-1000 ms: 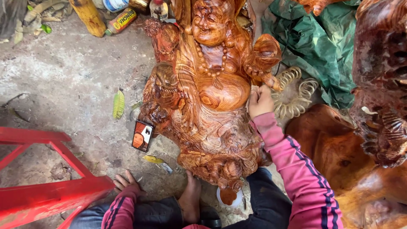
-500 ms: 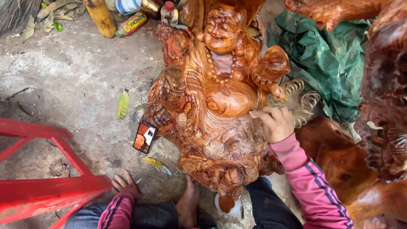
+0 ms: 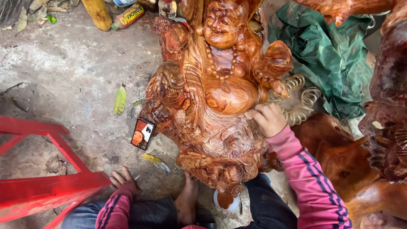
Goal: Sanding and finishing an intricate wooden Buddha carving by hand to ensure a smooth surface.
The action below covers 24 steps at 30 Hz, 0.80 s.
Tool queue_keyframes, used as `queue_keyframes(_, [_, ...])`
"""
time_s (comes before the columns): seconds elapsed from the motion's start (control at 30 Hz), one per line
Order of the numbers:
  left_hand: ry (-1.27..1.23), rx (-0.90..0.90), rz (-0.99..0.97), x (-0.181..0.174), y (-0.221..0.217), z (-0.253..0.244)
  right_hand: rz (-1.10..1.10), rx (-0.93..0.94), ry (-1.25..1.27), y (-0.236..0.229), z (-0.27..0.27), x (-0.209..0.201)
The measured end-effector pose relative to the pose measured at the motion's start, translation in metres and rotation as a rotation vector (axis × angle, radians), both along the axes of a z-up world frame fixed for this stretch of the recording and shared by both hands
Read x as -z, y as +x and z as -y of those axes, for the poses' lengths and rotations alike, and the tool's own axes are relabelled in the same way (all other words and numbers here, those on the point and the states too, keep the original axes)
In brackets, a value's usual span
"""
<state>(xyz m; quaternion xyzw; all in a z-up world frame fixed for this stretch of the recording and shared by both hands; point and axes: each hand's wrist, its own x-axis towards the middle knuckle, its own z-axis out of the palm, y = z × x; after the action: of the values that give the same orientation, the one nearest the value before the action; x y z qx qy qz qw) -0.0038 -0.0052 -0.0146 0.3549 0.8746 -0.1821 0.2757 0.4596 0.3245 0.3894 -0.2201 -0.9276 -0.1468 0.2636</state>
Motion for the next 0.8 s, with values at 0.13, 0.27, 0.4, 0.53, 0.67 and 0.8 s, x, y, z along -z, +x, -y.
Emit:
queue_keyframes(0.13, [0.009,-0.004,-0.022,0.014,0.004,-0.001,0.062,-0.073,0.015,-0.007,0.001,0.019])
queue_keyframes(0.27, [0.031,0.007,-0.071,0.007,0.002,0.006,0.059,-0.085,-0.039,0.008,-0.013,-0.006])
queue_keyframes(0.4, [0.031,0.017,-0.063,0.012,0.001,0.002,0.182,-0.071,-0.071,0.001,-0.003,-0.036])
queue_keyframes(0.53, [0.043,-0.019,-0.021,0.013,0.002,0.0,0.273,-0.135,-0.08,-0.001,-0.003,-0.055])
queue_keyframes(0.67, [0.006,-0.016,-0.045,0.013,-0.003,-0.001,0.223,-0.171,-0.091,-0.004,-0.015,-0.035])
queue_keyframes(0.8, [-0.005,-0.007,-0.106,0.01,0.004,-0.001,0.191,-0.299,-0.095,-0.031,0.011,-0.053])
